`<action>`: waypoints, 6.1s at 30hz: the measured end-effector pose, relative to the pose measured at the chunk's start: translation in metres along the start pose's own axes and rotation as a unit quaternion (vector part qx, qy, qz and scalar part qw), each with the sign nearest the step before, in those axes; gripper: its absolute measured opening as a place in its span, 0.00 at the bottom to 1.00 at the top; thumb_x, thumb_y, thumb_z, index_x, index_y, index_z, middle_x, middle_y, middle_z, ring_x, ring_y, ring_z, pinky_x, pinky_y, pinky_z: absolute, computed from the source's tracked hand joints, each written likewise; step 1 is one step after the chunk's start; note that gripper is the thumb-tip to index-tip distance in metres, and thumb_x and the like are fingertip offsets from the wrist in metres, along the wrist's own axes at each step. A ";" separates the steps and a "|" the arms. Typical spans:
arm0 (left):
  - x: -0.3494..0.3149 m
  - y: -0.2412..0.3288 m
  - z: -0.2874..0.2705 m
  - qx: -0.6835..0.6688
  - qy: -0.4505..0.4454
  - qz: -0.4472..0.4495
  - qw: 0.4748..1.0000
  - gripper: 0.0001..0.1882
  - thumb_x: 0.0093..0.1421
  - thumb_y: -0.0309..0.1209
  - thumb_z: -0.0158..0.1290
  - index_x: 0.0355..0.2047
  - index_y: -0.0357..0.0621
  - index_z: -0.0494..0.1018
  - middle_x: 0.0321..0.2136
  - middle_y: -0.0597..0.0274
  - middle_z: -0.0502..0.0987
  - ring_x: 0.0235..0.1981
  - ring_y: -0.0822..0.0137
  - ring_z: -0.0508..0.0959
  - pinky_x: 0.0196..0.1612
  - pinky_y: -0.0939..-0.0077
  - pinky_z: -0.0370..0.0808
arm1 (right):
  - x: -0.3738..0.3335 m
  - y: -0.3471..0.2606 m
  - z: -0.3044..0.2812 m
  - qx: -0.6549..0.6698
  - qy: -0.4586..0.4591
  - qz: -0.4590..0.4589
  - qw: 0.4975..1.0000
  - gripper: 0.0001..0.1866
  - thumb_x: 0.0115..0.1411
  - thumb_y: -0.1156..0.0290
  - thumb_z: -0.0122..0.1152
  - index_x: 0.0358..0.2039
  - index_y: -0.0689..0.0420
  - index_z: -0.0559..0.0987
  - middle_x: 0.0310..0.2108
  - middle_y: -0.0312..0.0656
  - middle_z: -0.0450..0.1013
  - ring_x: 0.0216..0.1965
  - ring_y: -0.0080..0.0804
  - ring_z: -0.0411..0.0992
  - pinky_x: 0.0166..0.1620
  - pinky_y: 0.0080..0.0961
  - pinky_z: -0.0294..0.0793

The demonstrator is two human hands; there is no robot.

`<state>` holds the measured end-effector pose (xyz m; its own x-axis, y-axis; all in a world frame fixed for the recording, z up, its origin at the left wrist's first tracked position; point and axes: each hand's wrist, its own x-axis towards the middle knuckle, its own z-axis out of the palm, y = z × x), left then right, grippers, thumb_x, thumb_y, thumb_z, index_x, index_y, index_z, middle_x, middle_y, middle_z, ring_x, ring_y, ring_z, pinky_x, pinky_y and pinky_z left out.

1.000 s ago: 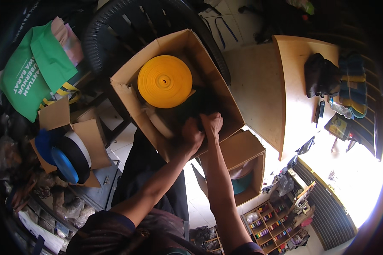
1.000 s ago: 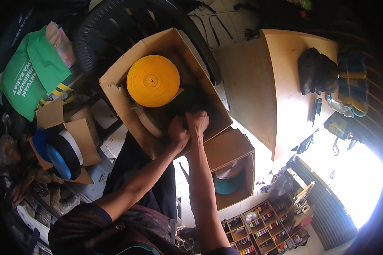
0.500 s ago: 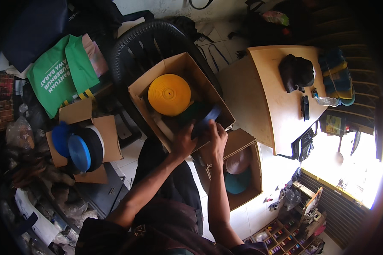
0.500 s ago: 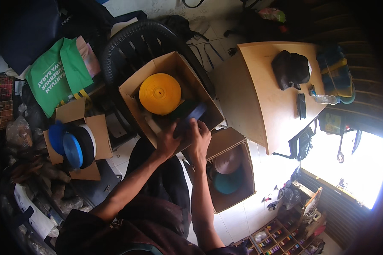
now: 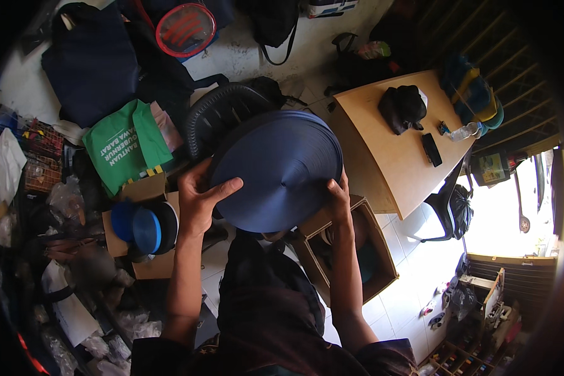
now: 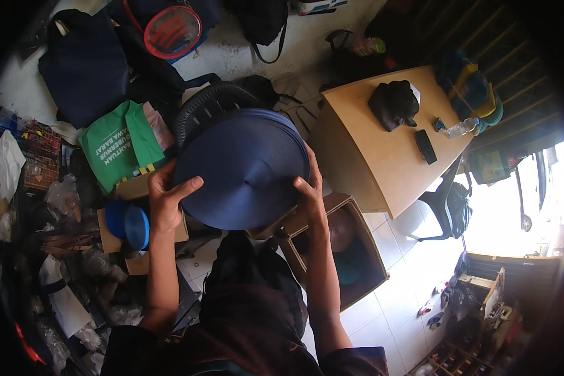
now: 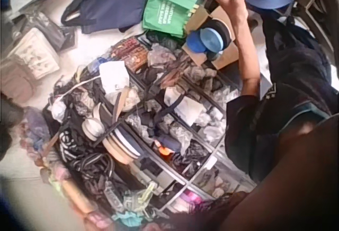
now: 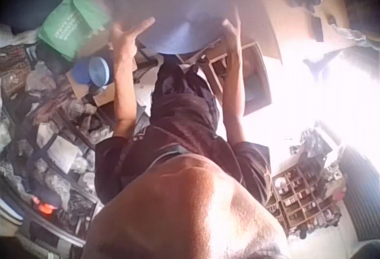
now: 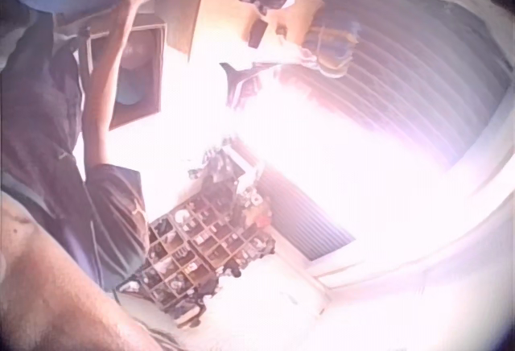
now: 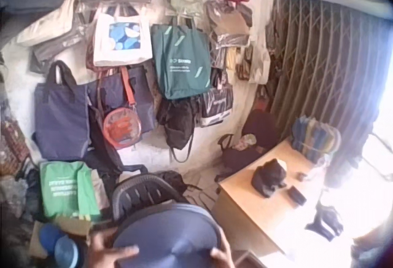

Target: The person takes several ribbon reels of different colors out of boxes and places them onto a storage shelf.

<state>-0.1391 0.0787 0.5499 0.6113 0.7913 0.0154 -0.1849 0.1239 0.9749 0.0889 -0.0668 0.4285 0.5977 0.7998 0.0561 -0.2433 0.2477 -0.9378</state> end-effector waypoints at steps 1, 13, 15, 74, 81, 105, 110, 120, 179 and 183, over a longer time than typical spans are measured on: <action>-0.006 0.011 0.003 0.005 0.004 0.007 1.000 0.19 0.50 0.27 0.66 0.41 0.33 0.76 0.34 0.60 0.80 0.35 0.74 0.77 0.43 0.79 0.73 | -0.004 -0.019 0.023 0.005 -0.007 -0.004 1.000 0.48 0.45 0.50 0.67 0.63 0.60 0.61 0.59 0.46 0.63 0.58 0.39 0.64 0.60 0.33 0.61; -0.099 0.102 -0.009 -0.001 0.212 0.207 0.955 0.22 0.53 0.24 0.63 0.48 0.29 0.72 0.37 0.56 0.79 0.36 0.72 0.77 0.44 0.80 0.73 | -0.031 -0.141 0.121 -0.104 0.001 -0.140 0.985 0.28 0.51 0.73 0.71 0.53 0.62 0.73 0.29 0.40 0.78 0.30 0.23 0.75 0.38 0.18 0.73; -0.115 0.121 -0.017 0.002 0.223 0.228 0.948 0.22 0.53 0.24 0.63 0.48 0.28 0.72 0.37 0.56 0.79 0.36 0.72 0.77 0.44 0.80 0.73 | -0.037 -0.149 0.129 -0.129 0.004 -0.145 0.981 0.27 0.52 0.73 0.71 0.52 0.61 0.74 0.29 0.40 0.78 0.30 0.22 0.75 0.38 0.17 0.72; -0.536 0.212 -0.002 0.143 0.644 0.427 0.619 0.19 0.62 0.33 0.56 0.49 0.32 0.72 0.39 0.62 0.76 0.39 0.77 0.73 0.44 0.82 0.69 | -0.307 -0.233 0.395 0.246 -0.474 -0.152 0.831 0.25 0.61 0.65 0.56 0.54 0.67 0.72 0.53 0.46 0.71 0.54 0.32 0.69 0.61 0.30 0.60; -0.541 0.236 0.029 0.110 0.643 0.462 0.601 0.18 0.61 0.33 0.58 0.47 0.32 0.74 0.37 0.61 0.79 0.35 0.76 0.76 0.41 0.83 0.71 | -0.340 -0.228 0.380 0.299 -0.368 -0.113 0.873 0.25 0.61 0.63 0.58 0.53 0.68 0.73 0.47 0.50 0.74 0.44 0.33 0.74 0.53 0.28 0.70; -0.610 0.226 0.124 0.112 0.676 0.545 0.484 0.19 0.61 0.39 0.58 0.42 0.33 0.76 0.35 0.63 0.79 0.35 0.77 0.75 0.40 0.84 0.71 | -0.455 -0.274 0.336 0.439 -0.450 0.071 0.774 0.29 0.61 0.64 0.59 0.58 0.64 0.65 0.51 0.49 0.68 0.48 0.38 0.71 0.51 0.34 0.73; -0.628 0.224 0.134 0.101 0.652 0.598 0.455 0.23 0.67 0.44 0.50 0.49 0.34 0.72 0.39 0.65 0.76 0.39 0.77 0.72 0.46 0.83 0.67 | -0.524 -0.269 0.321 0.467 -0.359 0.176 0.789 0.28 0.65 0.57 0.54 0.58 0.63 0.64 0.52 0.50 0.68 0.50 0.41 0.71 0.53 0.37 0.73; -0.702 0.215 0.145 0.072 0.675 0.554 0.481 0.20 0.65 0.45 0.53 0.40 0.36 0.73 0.31 0.71 0.73 0.34 0.80 0.68 0.40 0.86 0.65 | -0.655 -0.278 0.296 0.478 -0.338 0.238 0.775 0.37 0.62 0.49 0.54 0.64 0.55 0.56 0.60 0.50 0.60 0.58 0.46 0.63 0.58 0.44 0.68; -0.824 0.268 0.170 0.866 0.298 0.337 0.220 0.16 0.46 0.39 0.63 0.37 0.58 0.75 0.45 0.73 0.80 0.53 0.50 0.73 0.50 0.52 0.71 | -0.621 -0.273 0.309 0.477 -0.575 0.345 0.568 0.18 0.63 0.68 0.52 0.49 0.67 0.73 0.45 0.50 0.75 0.45 0.41 0.76 0.50 0.38 0.76; -0.824 0.281 0.194 0.891 0.275 0.255 0.257 0.15 0.44 0.33 0.64 0.34 0.61 0.76 0.42 0.77 0.81 0.48 0.59 0.77 0.55 0.48 0.69 | -0.616 -0.277 0.312 0.422 -0.582 0.377 0.583 0.19 0.63 0.68 0.52 0.49 0.68 0.72 0.45 0.52 0.75 0.44 0.42 0.76 0.50 0.39 0.76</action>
<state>-0.5456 -0.6540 0.8542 0.5648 0.4589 0.6858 0.8122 -0.1624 -0.5603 -0.4505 -0.4571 0.7606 -0.7278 0.5626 0.3922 -0.6848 -0.6275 -0.3705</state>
